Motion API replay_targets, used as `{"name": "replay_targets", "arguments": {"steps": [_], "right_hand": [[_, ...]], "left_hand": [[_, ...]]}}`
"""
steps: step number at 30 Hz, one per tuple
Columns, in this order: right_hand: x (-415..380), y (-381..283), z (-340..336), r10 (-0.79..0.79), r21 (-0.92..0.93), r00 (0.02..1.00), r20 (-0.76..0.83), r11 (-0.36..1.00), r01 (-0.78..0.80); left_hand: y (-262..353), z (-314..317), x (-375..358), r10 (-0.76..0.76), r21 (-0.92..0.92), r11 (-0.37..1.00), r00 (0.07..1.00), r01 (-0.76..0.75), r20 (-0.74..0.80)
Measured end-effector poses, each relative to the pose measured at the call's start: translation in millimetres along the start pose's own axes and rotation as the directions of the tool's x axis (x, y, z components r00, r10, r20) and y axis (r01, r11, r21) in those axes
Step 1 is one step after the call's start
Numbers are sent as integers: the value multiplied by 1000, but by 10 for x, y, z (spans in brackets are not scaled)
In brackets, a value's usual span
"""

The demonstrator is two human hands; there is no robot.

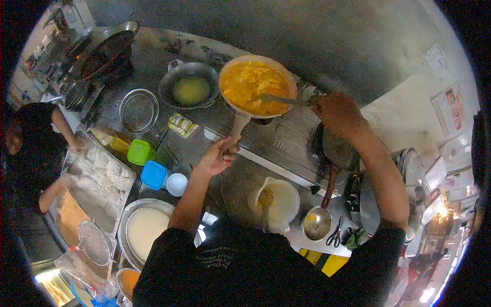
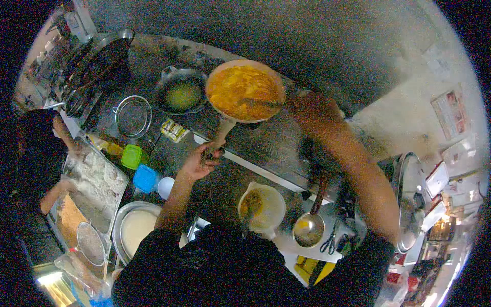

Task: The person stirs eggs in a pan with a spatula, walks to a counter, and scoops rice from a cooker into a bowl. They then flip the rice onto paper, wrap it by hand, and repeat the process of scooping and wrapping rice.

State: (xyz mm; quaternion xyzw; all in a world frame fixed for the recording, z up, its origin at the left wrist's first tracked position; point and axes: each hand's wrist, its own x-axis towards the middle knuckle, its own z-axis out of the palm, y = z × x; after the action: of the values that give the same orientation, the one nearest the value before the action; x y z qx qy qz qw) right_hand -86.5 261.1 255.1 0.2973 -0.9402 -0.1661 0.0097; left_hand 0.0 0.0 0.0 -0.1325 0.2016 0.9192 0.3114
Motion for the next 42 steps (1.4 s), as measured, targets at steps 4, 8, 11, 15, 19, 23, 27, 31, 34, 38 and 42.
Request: {"name": "replay_targets", "arguments": {"steps": [4, 8, 11, 15, 19, 23, 27, 31, 34, 38, 42], "right_hand": [[259, -167, 310, -100, -159, 988, 116, 980, 118], [333, -712, 615, 89, 56, 968, 236, 993, -105], [361, -871, 776, 185, 60, 970, 156, 979, -196], [640, -631, 1209, 184, -8, 982, -32, 983, -184], [777, 134, 1091, -32, -27, 985, -172, 999, 28], [456, 75, -102, -61, 117, 998, 19, 991, 58], [346, -36, -308, -62, 186, 997, -40, 980, 69], [477, -104, 530, -168, 206, 969, -181, 957, 204], [606, -500, 651, -120, 320, 993, -2, 940, 115], [920, -969, 1096, -270, 124, 963, -15, 955, 269], [1367, -1251, 1519, -59, 293, 956, -287, 945, 147]], "left_hand": [[187, 73, 137, 40, 233, 972, 997, -22, -70], [123, 20, 73, 7, 274, 962, 997, 14, -75], [102, -57, 96, -15, 277, 960, 999, 29, -52], [121, -6, 98, -24, 292, 956, 999, 35, -41], [50, 94, 182, -32, 93, 995, 996, 40, -87], [-3, -199, 398, -15, -61, 998, 995, 21, 99], [1, -68, 365, -18, 12, 1000, 1000, 19, -15], [27, -60, 341, 0, 148, 989, 1000, 4, -28], [59, -20, 295, 31, 288, 957, 999, -21, -31], [36, -10, 326, 87, 391, 920, 988, -32, -124], [100, 57, 269, 25, 463, 886, 995, 24, -99]]}}
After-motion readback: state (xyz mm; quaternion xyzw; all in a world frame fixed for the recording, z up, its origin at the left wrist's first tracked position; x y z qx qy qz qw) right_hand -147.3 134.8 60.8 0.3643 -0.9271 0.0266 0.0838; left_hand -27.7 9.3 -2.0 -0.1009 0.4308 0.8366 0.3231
